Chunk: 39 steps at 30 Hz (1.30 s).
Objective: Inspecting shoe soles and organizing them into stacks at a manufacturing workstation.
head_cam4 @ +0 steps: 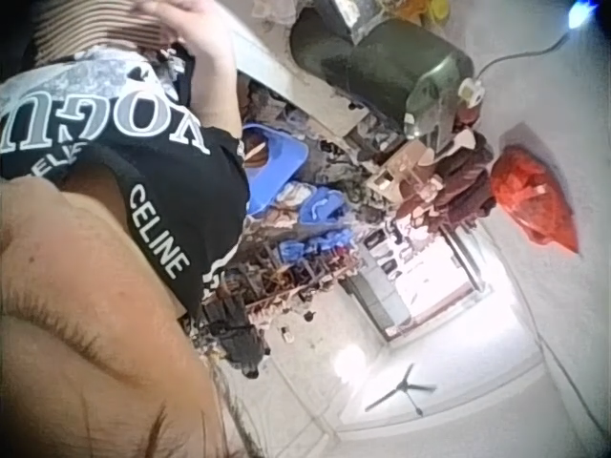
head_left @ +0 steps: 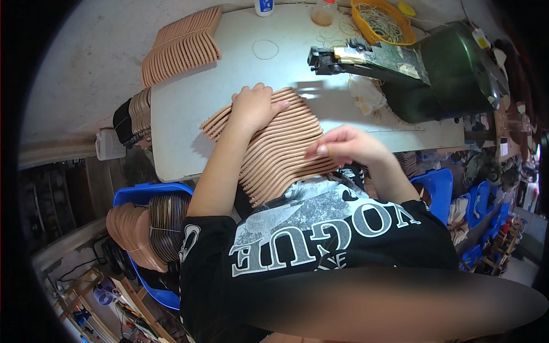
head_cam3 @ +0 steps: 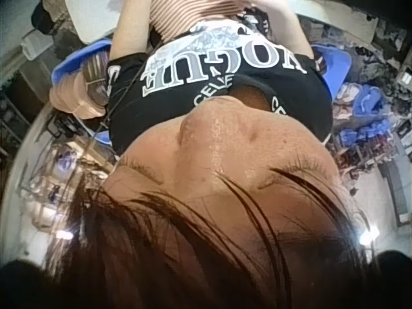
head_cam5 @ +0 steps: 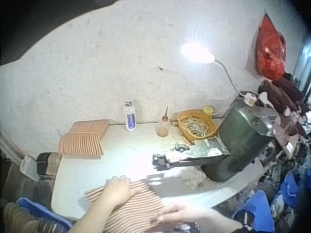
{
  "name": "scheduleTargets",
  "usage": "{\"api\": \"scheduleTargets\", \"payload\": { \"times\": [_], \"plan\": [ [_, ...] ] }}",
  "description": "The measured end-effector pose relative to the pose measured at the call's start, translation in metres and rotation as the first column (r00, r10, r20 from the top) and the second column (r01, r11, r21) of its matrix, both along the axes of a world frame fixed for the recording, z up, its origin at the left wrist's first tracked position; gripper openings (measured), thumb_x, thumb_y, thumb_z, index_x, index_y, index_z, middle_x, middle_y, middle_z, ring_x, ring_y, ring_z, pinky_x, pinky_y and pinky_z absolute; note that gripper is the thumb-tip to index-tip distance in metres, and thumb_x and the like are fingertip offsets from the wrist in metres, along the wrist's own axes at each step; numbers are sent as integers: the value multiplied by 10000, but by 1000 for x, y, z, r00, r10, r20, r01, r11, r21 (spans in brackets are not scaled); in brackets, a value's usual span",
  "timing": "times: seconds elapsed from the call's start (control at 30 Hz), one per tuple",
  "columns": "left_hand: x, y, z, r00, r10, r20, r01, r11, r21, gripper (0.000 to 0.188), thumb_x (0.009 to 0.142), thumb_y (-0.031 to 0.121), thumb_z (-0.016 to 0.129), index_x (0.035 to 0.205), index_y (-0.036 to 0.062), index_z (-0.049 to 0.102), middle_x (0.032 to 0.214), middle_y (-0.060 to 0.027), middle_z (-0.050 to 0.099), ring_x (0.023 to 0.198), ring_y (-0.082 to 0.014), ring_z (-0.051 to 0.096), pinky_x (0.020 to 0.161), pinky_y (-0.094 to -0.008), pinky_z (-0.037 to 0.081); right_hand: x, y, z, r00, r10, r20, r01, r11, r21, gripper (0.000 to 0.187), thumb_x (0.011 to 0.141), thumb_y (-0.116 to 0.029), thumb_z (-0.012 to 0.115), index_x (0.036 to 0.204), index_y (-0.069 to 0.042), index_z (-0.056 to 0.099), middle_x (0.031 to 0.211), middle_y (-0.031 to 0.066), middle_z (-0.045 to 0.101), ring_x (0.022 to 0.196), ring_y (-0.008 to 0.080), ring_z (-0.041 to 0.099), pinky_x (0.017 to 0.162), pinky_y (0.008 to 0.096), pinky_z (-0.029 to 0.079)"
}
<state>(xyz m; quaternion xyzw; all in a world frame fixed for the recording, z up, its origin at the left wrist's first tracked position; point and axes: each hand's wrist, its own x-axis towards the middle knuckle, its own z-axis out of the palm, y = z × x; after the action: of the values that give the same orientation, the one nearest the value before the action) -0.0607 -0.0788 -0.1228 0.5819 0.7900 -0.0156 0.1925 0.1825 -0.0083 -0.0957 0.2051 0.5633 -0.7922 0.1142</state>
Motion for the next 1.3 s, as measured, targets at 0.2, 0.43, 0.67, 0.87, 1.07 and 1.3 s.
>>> {"api": "scheduleTargets", "payload": {
  "times": [0.2,0.43,0.67,0.87,1.07,1.3],
  "plan": [
    [5,19,1,993,-106,52,108,993,-39,493,907,477,512,983,18,676,1057,-182,635,978,-351,611,860,-456,484,-29,39,-62,925,-353,-140,345,628,698,560,812,-392,726,1152,36,609,874,102,654,762,156,591,690,295,489],
    [-8,30,7,962,-38,271,43,999,-13,303,994,275,407,1127,47,556,1087,-204,637,987,-345,613,868,-419,469,-83,69,-82,993,-109,-32,103,737,668,689,746,-563,727,1078,34,636,1011,183,667,948,262,629,864,330,475],
    [-16,52,0,830,-205,519,249,968,-17,387,1008,363,394,1261,101,524,1128,-176,640,1025,-290,605,912,-386,449,-94,78,-77,997,71,15,-61,712,699,677,699,-508,767,1097,24,638,1023,171,673,957,266,633,872,315,467],
    [-2,70,1,941,-197,274,254,949,-189,501,993,437,352,1180,66,633,1158,-191,638,1052,-336,609,919,-389,459,-93,88,-71,985,123,124,-174,705,688,714,719,-474,788,1214,-5,576,1107,155,652,1002,243,620,904,315,463],
    [-23,68,-19,978,-176,111,202,928,-312,504,967,433,377,1123,55,672,1111,-219,647,1011,-347,623,911,-399,464,-80,92,-64,966,109,234,-215,841,496,828,710,-543,776,1270,4,508,1149,155,609,1004,243,623,752,336,581],
    [-37,31,-30,944,1,330,72,976,-208,507,957,384,389,1090,-31,649,1091,-215,655,1015,-321,623,926,-393,446,-45,82,-68,922,199,333,-331,851,407,1038,644,-640,774,1313,60,401,1079,230,634,928,289,675,745,385,583]
  ]
}}
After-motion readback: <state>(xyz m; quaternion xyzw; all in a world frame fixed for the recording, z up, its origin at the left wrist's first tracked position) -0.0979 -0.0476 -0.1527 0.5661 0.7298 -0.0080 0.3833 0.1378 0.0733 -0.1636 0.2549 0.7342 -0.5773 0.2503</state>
